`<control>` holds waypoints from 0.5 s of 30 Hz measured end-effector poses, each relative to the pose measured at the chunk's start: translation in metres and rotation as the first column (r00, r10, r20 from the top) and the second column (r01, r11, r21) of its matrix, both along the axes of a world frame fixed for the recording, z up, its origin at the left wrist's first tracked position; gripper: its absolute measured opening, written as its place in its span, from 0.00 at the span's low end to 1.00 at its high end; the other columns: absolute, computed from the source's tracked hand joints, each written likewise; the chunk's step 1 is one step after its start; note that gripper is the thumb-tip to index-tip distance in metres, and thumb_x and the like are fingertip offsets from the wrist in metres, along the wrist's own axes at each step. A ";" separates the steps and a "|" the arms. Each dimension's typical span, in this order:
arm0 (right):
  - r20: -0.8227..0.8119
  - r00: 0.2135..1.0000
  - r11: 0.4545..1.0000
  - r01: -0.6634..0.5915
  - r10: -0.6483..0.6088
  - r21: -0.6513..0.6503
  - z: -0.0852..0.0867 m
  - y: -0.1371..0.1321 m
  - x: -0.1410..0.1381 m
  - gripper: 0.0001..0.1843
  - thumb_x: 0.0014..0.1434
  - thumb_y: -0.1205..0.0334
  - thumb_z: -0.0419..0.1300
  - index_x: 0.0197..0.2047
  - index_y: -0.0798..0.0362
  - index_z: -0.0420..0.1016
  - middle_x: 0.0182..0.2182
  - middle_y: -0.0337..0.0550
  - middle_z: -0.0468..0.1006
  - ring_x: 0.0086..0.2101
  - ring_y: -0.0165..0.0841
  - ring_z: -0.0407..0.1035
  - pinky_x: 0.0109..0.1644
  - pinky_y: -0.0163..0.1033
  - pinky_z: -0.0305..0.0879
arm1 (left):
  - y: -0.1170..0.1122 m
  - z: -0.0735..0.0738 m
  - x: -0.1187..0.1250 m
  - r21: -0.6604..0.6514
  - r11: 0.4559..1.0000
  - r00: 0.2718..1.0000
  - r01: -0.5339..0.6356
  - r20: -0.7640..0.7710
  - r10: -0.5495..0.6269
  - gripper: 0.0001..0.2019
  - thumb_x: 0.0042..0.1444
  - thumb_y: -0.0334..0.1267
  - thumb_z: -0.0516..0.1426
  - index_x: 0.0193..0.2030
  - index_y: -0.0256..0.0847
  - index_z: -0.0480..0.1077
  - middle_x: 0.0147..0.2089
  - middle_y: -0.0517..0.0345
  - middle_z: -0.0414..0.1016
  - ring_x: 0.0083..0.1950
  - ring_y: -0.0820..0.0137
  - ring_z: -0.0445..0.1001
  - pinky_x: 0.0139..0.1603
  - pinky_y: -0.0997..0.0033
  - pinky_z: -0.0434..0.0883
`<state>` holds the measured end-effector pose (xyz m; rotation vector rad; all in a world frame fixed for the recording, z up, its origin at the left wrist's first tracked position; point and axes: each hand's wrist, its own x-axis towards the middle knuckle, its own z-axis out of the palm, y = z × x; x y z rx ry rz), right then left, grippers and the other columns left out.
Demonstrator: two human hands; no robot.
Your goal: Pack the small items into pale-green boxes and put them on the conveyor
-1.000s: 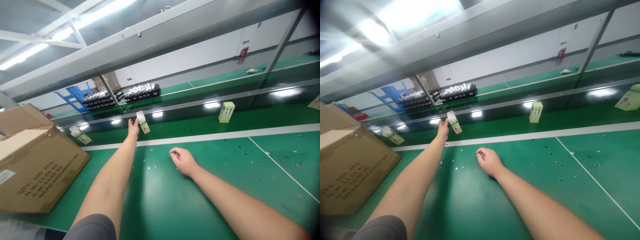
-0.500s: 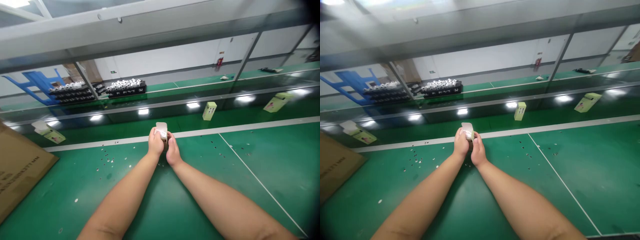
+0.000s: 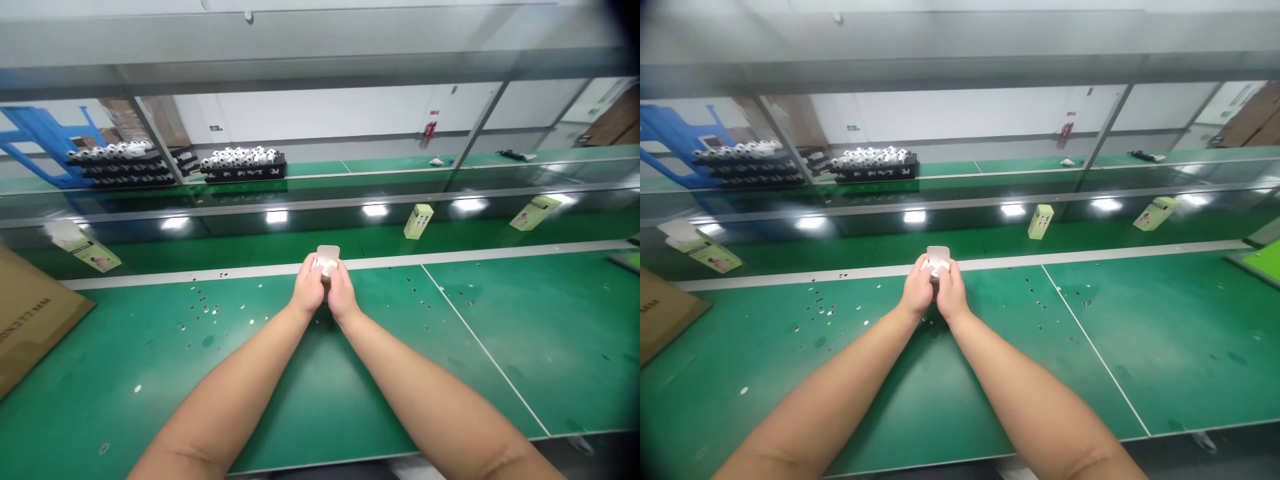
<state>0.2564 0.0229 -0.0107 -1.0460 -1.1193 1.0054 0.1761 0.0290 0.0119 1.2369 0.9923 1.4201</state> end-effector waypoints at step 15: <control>0.042 0.988 0.967 0.133 -0.145 0.219 0.005 -0.002 -0.002 0.07 0.59 0.64 0.47 0.37 0.52 0.65 0.48 0.47 0.72 0.47 0.35 0.70 0.52 0.43 0.69 | -0.003 -0.002 0.005 0.063 0.998 0.984 -0.012 0.179 0.000 0.09 0.50 0.32 0.55 0.40 0.42 0.66 0.41 0.58 0.74 0.41 0.70 0.74 0.44 0.69 0.72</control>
